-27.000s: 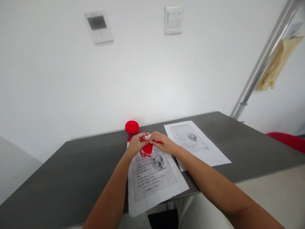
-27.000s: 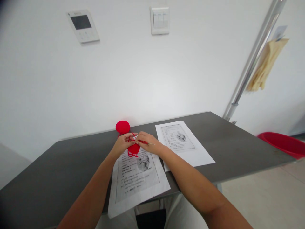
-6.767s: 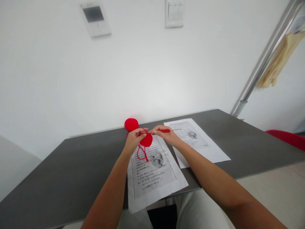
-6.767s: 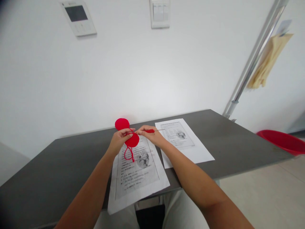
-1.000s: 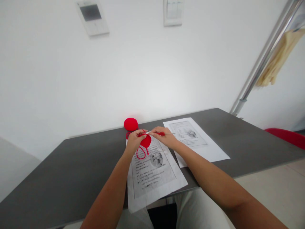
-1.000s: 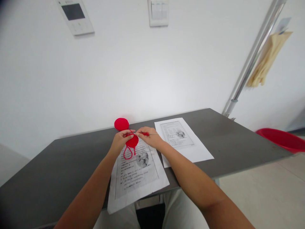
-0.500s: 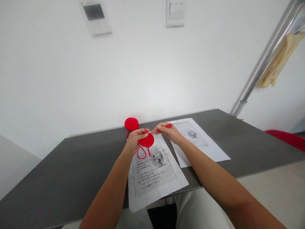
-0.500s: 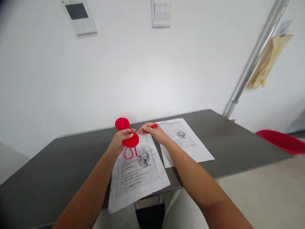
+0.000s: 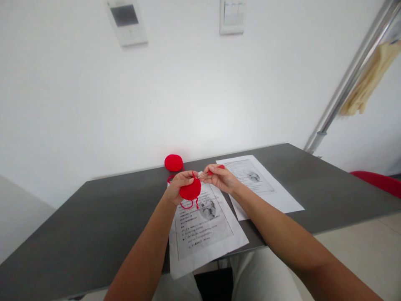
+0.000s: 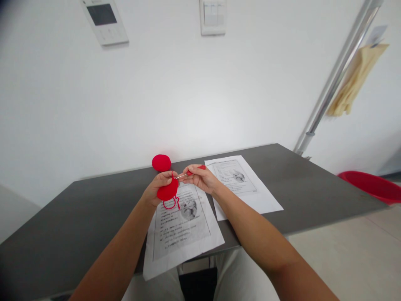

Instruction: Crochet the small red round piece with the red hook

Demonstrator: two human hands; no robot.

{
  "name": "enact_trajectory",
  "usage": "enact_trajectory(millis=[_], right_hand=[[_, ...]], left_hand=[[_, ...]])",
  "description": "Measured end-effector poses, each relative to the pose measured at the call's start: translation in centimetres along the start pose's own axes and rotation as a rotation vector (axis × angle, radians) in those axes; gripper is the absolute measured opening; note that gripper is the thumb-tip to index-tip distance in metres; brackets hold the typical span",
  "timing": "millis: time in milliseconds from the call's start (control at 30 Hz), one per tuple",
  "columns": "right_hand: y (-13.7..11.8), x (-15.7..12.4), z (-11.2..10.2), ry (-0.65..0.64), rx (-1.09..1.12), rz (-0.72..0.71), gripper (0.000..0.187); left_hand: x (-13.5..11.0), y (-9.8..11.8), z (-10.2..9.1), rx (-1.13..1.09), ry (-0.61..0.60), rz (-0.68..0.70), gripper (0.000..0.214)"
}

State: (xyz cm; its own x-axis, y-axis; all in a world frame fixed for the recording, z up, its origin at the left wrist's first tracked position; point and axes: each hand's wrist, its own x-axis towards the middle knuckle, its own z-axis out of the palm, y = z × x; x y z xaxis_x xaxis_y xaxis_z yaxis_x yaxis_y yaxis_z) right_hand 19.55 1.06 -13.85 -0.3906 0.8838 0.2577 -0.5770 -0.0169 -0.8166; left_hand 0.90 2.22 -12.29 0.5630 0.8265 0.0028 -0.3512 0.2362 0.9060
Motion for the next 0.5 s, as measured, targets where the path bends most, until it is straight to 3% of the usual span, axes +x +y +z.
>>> enact_trajectory(millis=[233,500], right_hand=[[0.45,-0.15,0.37,-0.086,0.048,0.002,0.025],[1.05,0.0,0.34,0.008,0.069,0.02,0.019]], left_hand=[[0.0,-0.2,-0.21,-0.012,-0.073,-0.019,0.033],[-0.1,0.27,-0.7,0.083,0.007,0.003,0.027]])
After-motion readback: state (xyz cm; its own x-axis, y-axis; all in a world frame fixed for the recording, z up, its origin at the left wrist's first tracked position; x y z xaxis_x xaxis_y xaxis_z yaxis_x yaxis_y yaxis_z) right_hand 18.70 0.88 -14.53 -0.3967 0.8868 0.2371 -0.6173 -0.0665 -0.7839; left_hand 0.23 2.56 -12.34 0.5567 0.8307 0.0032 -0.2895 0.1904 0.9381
